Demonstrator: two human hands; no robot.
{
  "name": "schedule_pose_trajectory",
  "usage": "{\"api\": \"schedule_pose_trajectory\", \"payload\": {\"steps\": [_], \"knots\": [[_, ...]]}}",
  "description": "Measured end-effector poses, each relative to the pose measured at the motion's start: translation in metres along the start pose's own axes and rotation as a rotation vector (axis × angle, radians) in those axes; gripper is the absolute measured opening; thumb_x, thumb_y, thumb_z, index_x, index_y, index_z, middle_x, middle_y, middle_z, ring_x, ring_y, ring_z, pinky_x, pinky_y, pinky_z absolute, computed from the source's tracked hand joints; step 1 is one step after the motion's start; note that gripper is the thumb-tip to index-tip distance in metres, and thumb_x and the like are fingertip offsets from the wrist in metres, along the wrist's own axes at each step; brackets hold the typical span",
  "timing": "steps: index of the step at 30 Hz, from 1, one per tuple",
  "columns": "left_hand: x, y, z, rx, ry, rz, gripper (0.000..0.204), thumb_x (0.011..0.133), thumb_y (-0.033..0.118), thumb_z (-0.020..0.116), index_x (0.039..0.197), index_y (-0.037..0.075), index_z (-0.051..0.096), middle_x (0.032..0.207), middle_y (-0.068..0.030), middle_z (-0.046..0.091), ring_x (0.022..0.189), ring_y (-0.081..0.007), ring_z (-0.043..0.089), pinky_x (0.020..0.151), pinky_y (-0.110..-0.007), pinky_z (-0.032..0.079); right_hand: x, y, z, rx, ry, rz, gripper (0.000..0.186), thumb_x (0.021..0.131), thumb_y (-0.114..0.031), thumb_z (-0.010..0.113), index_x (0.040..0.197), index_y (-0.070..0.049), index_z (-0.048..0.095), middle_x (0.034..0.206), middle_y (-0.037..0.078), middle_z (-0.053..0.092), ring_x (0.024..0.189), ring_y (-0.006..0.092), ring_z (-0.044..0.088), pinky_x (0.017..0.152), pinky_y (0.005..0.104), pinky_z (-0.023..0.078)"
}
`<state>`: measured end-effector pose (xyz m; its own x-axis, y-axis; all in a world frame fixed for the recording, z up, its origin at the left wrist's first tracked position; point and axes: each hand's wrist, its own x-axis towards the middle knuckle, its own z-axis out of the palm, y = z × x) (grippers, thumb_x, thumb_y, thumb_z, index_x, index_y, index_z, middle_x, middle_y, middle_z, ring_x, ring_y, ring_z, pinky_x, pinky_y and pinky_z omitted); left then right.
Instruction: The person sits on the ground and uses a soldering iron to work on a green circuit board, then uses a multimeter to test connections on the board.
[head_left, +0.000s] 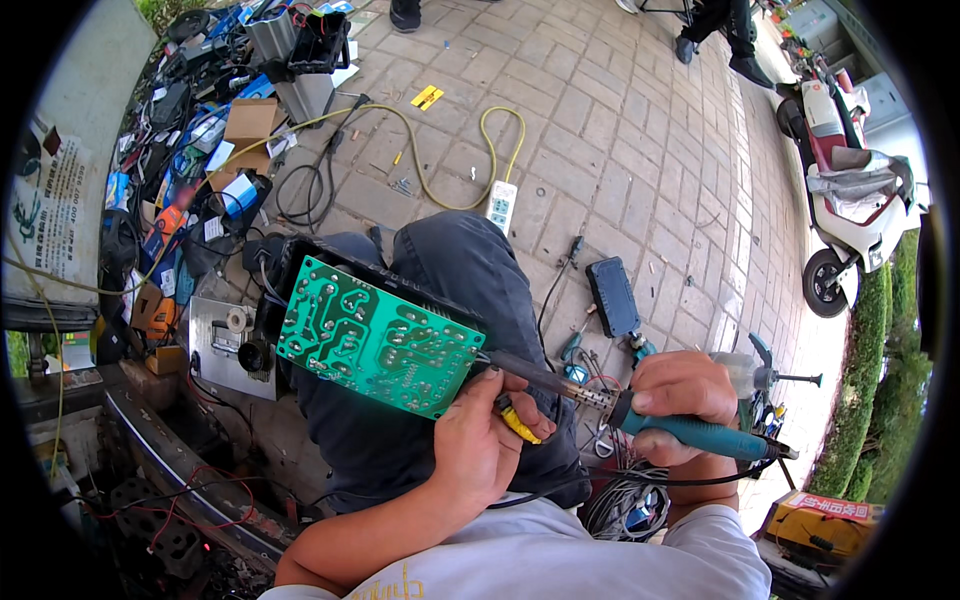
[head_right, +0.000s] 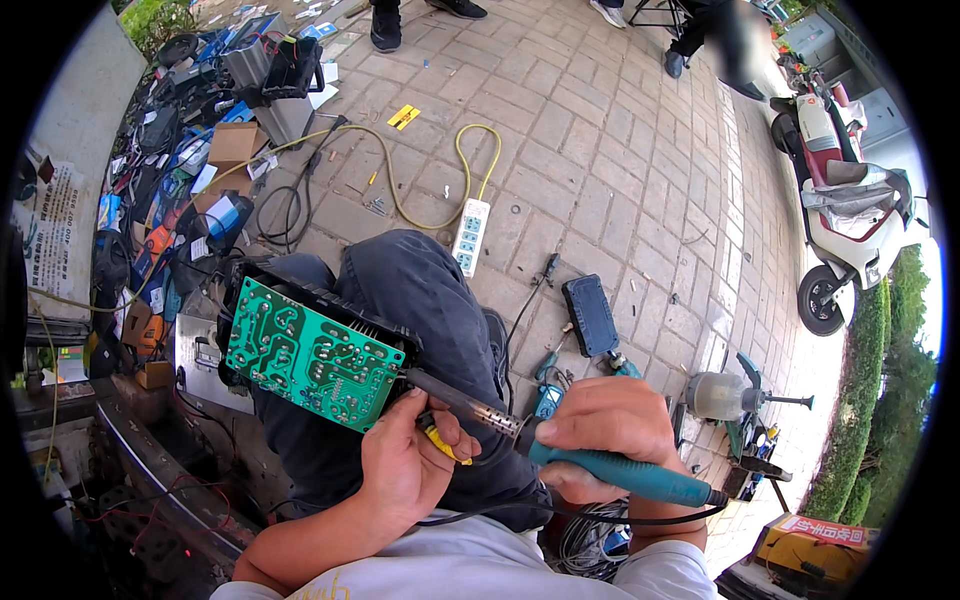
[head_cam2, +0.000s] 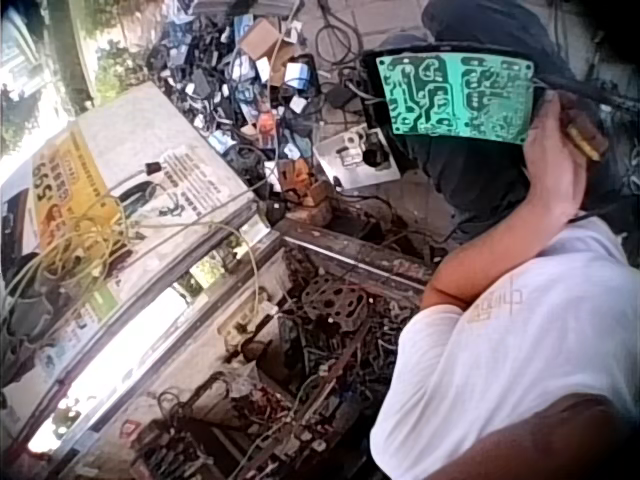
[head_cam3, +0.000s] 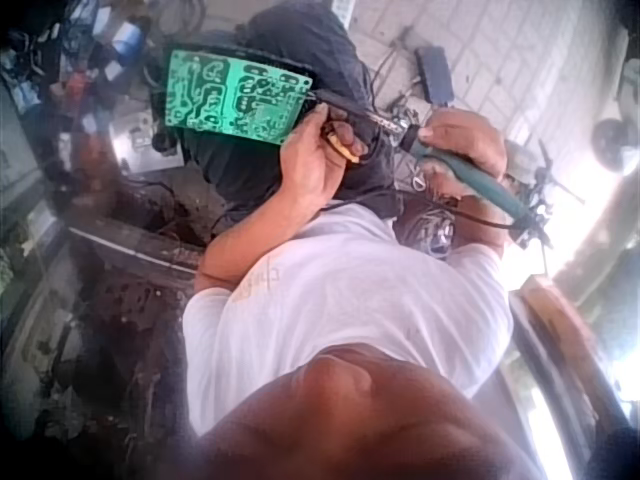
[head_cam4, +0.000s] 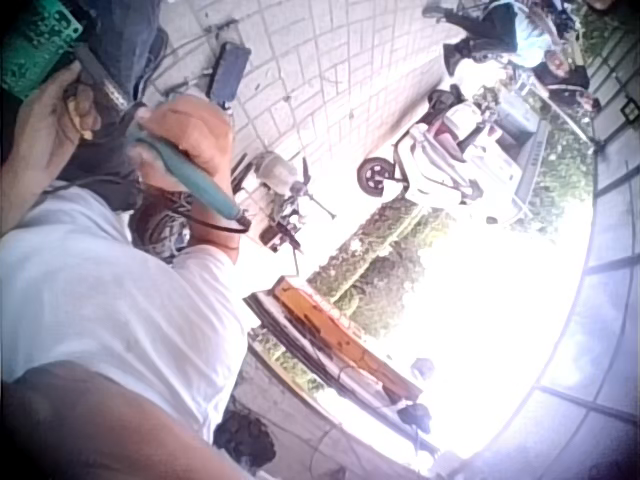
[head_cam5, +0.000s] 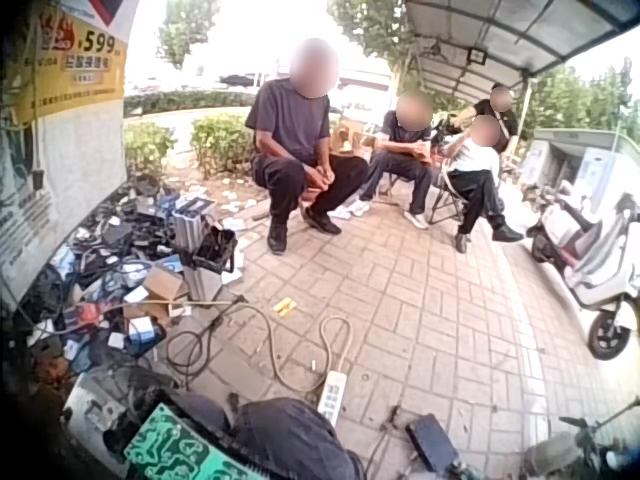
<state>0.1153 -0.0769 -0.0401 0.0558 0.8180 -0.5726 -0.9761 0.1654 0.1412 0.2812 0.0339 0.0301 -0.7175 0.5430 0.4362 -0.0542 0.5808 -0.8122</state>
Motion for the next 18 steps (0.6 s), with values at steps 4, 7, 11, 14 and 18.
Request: {"api": "schedule_pose_trajectory", "payload": {"steps": [4, 7, 11, 14, 18], "knots": [[0.0, 0.001, 0.004, 0.048, 0.034, -0.01, 0.028, 0.097, 0.024, 0.034, 0.09, 0.003, 0.051, 0.063, -0.0097, 0.054, 0.058, -0.0263, 0.056, 0.066, -0.042, 0.049, -0.005, 0.004, 0.002, 0.016, 0.065, 0.003, 0.023, 0.071, -0.012, 0.072, 0.088, 0.0, 0.061, 0.062, 0.009, 0.06, 0.05, 0.0242, 0.059, 0.046, 0.0303, 0.047], [-0.001, 0.002, 0.004, 0.045, 0.063, -0.024, 0.028, 0.097, 0.023, 0.034, 0.09, 0.003, 0.051, 0.063, -0.01, 0.054, 0.059, -0.027, 0.056, 0.067, -0.042, 0.049, -0.007, 0.006, 0.002, -0.002, 0.1, 0.016, 0.022, 0.07, -0.011, 0.072, 0.085, 0.001, 0.061, 0.063, 0.01, 0.06, 0.05, 0.0245, 0.06, 0.047, 0.0304, 0.048], [0.0, 0.0, -0.002, 0.005, 0.0, -0.006, 0.027, 0.097, 0.022, 0.038, 0.094, 0.0, 0.052, 0.069, -0.0122, 0.058, 0.063, -0.0253, 0.059, 0.067, -0.041, 0.05, -0.007, 0.006, 0.0, 0.023, 0.07, 0.019, 0.022, 0.07, -0.013, 0.073, 0.085, 0.0, 0.061, 0.064, 0.009, 0.06, 0.05, 0.0241, 0.059, 0.047, 0.0299, 0.048], [0.001, -0.002, -0.003, 0.004, -0.019, 0.013, 0.026, 0.097, 0.021, 0.037, 0.094, 0.0, 0.052, 0.07, -0.0125, 0.058, 0.064, -0.0252, 0.06, 0.068, -0.041, 0.05, -0.003, 0.001, -0.001, 0.015, 0.015, 0.032, 0.023, 0.068, -0.013, 0.075, 0.086, -0.005, 0.063, 0.065, 0.008, 0.059, 0.051, 0.0233, 0.057, 0.046, 0.0301, 0.044], [0.002, -0.002, -0.003, 0.004, -0.019, 0.027, 0.026, 0.097, 0.02, 0.036, 0.094, 0.0, 0.052, 0.071, -0.0129, 0.059, 0.065, -0.0255, 0.06, 0.069, -0.041, 0.051, 0.001, -0.009, 0.0, -0.035, -0.042, 0.076, 0.026, 0.064, -0.013, 0.078, 0.087, -0.011, 0.066, 0.064, 0.005, 0.057, 0.051, 0.0227, 0.054, 0.046, 0.0309, 0.039]]}}
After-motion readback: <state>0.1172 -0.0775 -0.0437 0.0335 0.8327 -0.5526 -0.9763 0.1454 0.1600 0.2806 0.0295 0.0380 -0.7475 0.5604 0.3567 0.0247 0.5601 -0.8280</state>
